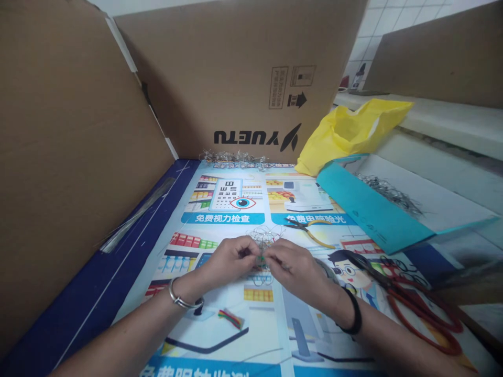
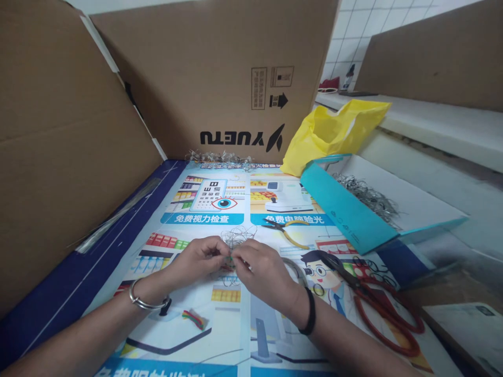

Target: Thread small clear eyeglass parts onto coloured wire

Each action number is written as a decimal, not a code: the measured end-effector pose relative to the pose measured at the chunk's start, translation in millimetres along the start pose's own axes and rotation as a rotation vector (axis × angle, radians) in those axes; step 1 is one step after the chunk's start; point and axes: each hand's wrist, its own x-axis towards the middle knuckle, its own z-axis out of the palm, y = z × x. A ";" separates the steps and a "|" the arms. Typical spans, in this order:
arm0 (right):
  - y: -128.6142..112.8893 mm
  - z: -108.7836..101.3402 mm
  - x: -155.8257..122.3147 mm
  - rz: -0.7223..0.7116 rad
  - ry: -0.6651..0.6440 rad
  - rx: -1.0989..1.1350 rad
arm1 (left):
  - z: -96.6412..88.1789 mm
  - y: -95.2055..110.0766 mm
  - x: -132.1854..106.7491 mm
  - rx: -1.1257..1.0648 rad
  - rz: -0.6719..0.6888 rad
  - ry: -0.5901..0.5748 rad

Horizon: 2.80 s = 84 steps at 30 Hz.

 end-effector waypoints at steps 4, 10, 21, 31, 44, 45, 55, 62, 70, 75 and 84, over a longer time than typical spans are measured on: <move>1.9 0.4 -0.3 0.021 0.003 -0.016 | 0.7 1.5 0.4 -0.022 -0.010 0.005; 2.2 1.4 -0.2 0.121 -0.032 -0.108 | 0.6 -1.8 0.9 0.044 0.032 0.004; 2.8 0.7 2.1 0.170 -0.109 -0.094 | -0.1 -4.9 1.8 0.088 0.068 -0.023; 2.8 -4.1 5.0 0.247 -0.184 -0.030 | 0.2 3.5 1.2 0.059 0.029 -0.021; -2.3 -12.3 9.6 0.288 -0.230 0.030 | -2.7 0.2 1.4 0.081 0.052 -0.044; -3.1 -13.1 10.0 0.292 -0.233 0.034 | -2.7 0.6 1.4 0.090 0.052 -0.038; -4.4 -15.6 11.7 0.302 -0.273 0.076 | -2.3 4.9 1.7 0.147 0.047 -0.038; -7.7 -16.8 13.3 0.329 -0.286 0.054 | -2.9 2.7 1.8 0.177 0.051 -0.046; -9.1 -16.5 13.2 0.327 -0.275 0.027 | -2.4 4.8 2.6 0.236 0.063 -0.014; -8.4 -15.9 13.2 0.320 -0.268 0.041 | -2.2 3.0 2.4 0.227 0.062 -0.016; -7.7 -15.5 13.3 0.329 -0.282 0.080 | -1.6 -0.8 3.3 0.235 0.083 0.007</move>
